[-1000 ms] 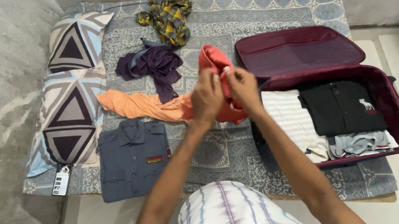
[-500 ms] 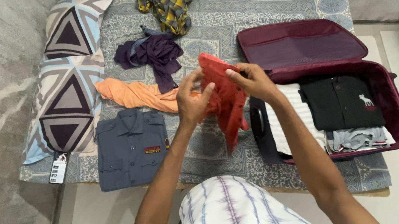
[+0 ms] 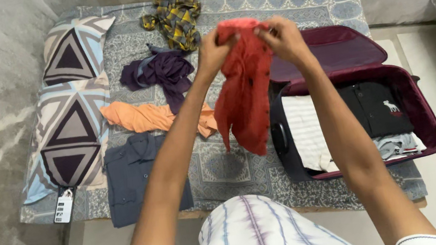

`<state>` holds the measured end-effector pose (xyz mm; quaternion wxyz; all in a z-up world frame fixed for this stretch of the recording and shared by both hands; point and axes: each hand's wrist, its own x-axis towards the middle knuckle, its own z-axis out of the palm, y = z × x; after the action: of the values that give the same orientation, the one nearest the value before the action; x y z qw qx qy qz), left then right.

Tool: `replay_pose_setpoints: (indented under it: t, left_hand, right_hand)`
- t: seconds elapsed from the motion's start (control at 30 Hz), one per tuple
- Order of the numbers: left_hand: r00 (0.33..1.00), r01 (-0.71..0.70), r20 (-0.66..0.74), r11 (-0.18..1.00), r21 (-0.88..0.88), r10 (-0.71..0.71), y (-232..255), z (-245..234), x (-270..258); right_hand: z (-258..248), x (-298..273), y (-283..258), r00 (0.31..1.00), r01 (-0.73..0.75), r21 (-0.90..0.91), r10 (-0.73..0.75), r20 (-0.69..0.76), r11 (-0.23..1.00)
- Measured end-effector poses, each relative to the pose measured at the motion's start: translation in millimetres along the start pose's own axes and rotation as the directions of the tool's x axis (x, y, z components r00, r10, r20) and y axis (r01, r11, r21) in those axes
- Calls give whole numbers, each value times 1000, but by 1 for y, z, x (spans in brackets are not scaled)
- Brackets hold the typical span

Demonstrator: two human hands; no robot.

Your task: The person folds a black shirt, buttons it, and places it into a suitcase. They then fold a red shirt and place it into the suitcase as well. Finally, they pick up a purple shirt and begin to fold it.

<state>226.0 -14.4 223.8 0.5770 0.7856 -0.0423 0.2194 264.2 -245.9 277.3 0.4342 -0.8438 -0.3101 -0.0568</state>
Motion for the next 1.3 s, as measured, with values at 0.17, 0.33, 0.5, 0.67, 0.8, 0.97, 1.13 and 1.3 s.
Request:
replay_pose_setpoints:
  t: [0.17, 0.33, 0.5, 0.67, 0.8, 0.97, 1.13, 1.3]
  left_hand:
    - [991, -132, 5, 978, -164, 134, 35, 5, 47]
    - [992, -112, 46, 987, -116, 118, 72, -10, 40]
    - [979, -202, 14, 979, -26, 203, 68, -13, -36]
    - [991, 6, 136, 1000, 6, -7, 17, -10, -173]
    - [948, 274, 169, 962, 3, -271, -22, 6, -289]
    - [754, 604, 308, 797, 24, -581, -40, 20, -405]
    - [661, 695, 387, 719, 8, -643, -25, 12, -463]
    - [629, 733, 450, 676, -73, -633, 1, 10, -491]
  right_hand:
    - [-20, 28, -9, 979, 60, -37, -66, -194, 998]
    - [-33, 12, -44, 978, 107, 51, -96, -187, 993]
    - [-18, -55, -56, 978, 182, 140, -165, -125, 973]
    - [35, -167, -21, 999, 44, 241, -45, -2, 970]
    - [82, -264, 4, 990, -109, 193, 88, 111, 975]
    - [112, -362, 10, 941, -258, 251, 183, 286, 933]
    - [99, -405, -9, 830, -422, 293, 236, 505, 858]
    - [91, -416, -16, 671, -557, 231, 268, 691, 798]
